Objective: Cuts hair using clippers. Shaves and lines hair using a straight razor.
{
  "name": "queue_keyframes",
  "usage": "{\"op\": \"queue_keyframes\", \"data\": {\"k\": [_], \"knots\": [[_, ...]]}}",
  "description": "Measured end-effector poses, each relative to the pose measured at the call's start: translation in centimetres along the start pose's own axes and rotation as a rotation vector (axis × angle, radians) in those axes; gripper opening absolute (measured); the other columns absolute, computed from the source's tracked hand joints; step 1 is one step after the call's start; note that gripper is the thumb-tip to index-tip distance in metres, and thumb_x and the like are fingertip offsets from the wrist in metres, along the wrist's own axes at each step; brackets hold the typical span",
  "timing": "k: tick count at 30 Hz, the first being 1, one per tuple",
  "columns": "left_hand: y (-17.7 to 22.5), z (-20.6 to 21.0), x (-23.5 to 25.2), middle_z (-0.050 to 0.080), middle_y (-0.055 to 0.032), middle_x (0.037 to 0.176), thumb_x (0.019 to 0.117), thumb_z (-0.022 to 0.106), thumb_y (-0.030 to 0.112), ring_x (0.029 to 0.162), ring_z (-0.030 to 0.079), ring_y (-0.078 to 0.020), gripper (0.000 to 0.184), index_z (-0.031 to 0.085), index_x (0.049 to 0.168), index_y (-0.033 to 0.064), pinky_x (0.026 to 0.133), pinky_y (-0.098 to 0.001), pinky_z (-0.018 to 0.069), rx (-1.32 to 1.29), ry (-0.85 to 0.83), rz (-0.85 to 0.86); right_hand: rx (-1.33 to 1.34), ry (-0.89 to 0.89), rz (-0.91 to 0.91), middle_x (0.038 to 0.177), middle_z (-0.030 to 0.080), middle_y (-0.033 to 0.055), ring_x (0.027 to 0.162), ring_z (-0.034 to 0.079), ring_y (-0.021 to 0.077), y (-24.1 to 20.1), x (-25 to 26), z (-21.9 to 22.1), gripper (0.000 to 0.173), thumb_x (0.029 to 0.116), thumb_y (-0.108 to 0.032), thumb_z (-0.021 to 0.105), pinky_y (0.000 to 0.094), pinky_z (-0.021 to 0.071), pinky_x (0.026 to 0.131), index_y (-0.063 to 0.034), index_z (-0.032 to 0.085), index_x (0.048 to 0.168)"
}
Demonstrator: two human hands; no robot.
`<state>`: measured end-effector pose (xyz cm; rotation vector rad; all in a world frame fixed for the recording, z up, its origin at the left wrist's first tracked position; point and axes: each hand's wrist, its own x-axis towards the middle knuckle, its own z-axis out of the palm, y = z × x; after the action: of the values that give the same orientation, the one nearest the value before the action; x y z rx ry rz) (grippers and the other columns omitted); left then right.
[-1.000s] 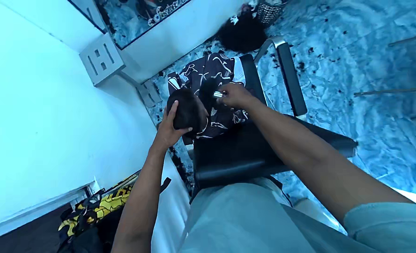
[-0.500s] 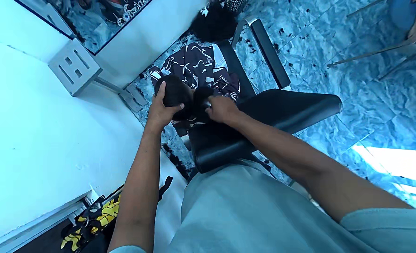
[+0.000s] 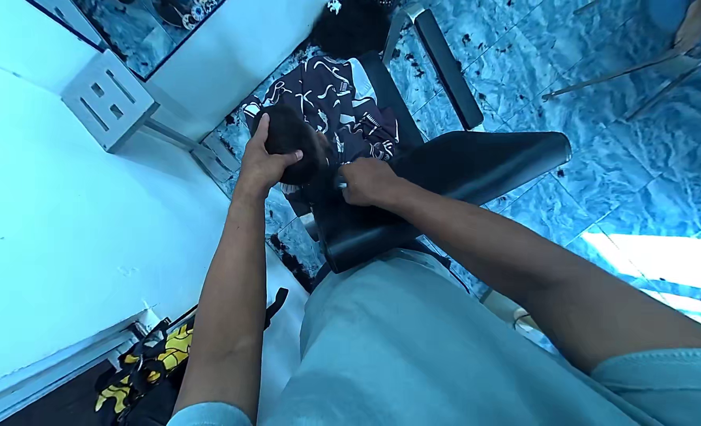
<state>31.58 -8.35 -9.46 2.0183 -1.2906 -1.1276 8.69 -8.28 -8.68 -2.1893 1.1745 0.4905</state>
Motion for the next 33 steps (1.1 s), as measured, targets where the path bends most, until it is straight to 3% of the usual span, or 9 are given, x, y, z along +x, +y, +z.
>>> {"op": "queue_keyframes", "data": {"k": [5,9,12,17,20,22,25,29,33], "knots": [[0.4,0.0,-0.3,0.035,-0.0063,0.166,0.0771,0.09,0.021,0.148,0.041,-0.0175,0.112,0.022,0.166,0.0213,0.119,-0.0421,0.0407,-0.016,-0.017,0.015,0.134,-0.056,-0.102,0.12,0.067,0.0204,0.111,0.066,0.0413,-4.7,4.1,4.3,0.037,0.0943,-0.034,0.067,0.0662,0.0546,0.084,-0.0083,0.068,0.121],[-0.5,-0.2,-0.8,0.037,-0.0106,0.164,0.0773,0.091,0.024,0.147,0.043,-0.0232,0.112,0.022,0.166,0.0227,0.118,-0.048,0.0418,0.004,-0.011,0.028,0.128,0.028,0.092,0.1,0.069,0.0234,0.097,0.068,0.0446,2.8,0.9,-0.4,0.031,0.0905,-0.033,0.069,0.0689,0.0532,0.075,-0.0032,0.069,0.1],[-1.3,0.4,-1.2,0.033,-0.0176,0.164,0.0755,0.091,0.029,0.145,0.044,-0.0313,0.113,0.023,0.165,0.0315,0.114,-0.0552,0.0437,-0.009,0.033,0.006,0.178,0.19,0.321,0.109,0.067,0.0283,0.102,0.067,0.0491,10.1,-0.9,-3.5,0.04,0.096,-0.034,0.064,0.0719,0.0521,0.08,0.0001,0.065,0.117],[-2.1,1.3,-2.8,0.029,-0.0189,0.165,0.0744,0.092,0.033,0.148,0.038,-0.0348,0.114,0.023,0.165,0.0313,0.115,-0.0581,0.0406,0.003,0.139,0.022,0.26,0.062,-0.269,0.101,0.073,0.0126,0.095,0.07,0.0293,9.0,1.0,-5.9,0.032,0.0903,-0.033,0.077,0.0583,0.0564,0.087,-0.0096,0.075,0.112],[-2.2,2.8,-4.4,0.032,-0.017,0.164,0.0726,0.092,0.036,0.148,0.038,-0.0334,0.117,0.022,0.165,0.028,0.116,-0.0572,0.0396,-0.025,0.279,-0.023,0.34,0.216,-0.136,0.111,0.071,0.0215,0.105,0.069,0.0398,8.3,6.9,-6.7,0.04,0.0946,-0.033,0.07,0.066,0.0535,0.091,-0.0056,0.069,0.123],[-1.7,4.0,-5.7,0.036,-0.0172,0.162,0.0727,0.092,0.033,0.148,0.039,-0.0317,0.112,0.028,0.163,0.0203,0.118,-0.0537,0.0387,-0.038,0.408,-0.045,0.401,0.178,-0.086,0.11,0.07,0.0215,0.099,0.068,0.0393,9.3,8.6,-8.5,0.042,0.0935,-0.035,0.071,0.0654,0.0542,0.086,-0.0053,0.067,0.123],[-1.0,6.4,-7.2,0.04,-0.0186,0.158,0.0768,0.09,0.031,0.146,0.041,-0.0306,0.1,0.035,0.159,0.0111,0.119,-0.0497,0.0379,-0.029,0.579,-0.077,0.639,-0.11,-0.353,0.091,0.072,0.0118,0.069,0.067,0.0208,9.9,8.7,-10.9,0.027,0.0913,-0.023,0.077,0.0418,0.059,0.064,-0.0047,0.073,0.111],[-0.9,9.1,-7.9,0.038,-0.0205,0.16,0.0835,0.084,0.031,0.147,0.039,-0.0313,0.092,0.037,0.16,0.0134,0.12,-0.0483,0.0367,0.012,0.7,-0.112,0.85,0.031,-0.237,0.107,0.069,0.0175,0.086,0.069,0.027,8.1,15.5,-7.5,0.044,0.094,-0.031,0.071,0.0488,0.0593,0.077,-0.001,0.064,0.125],[0.7,9.8,-8.0,0.031,-0.0209,0.164,0.0875,0.081,0.028,0.147,0.04,-0.0343,0.085,0.038,0.16,0.0168,0.117,-0.051,0.0414,0.084,0.766,-0.174,0.974,-0.19,-0.158,0.109,0.066,0.0144,0.078,0.068,0.0241,9.4,13.7,-8.0,0.055,0.1008,-0.032,0.062,0.041,0.0592,0.062,-0.0117,0.041,0.148]]}}
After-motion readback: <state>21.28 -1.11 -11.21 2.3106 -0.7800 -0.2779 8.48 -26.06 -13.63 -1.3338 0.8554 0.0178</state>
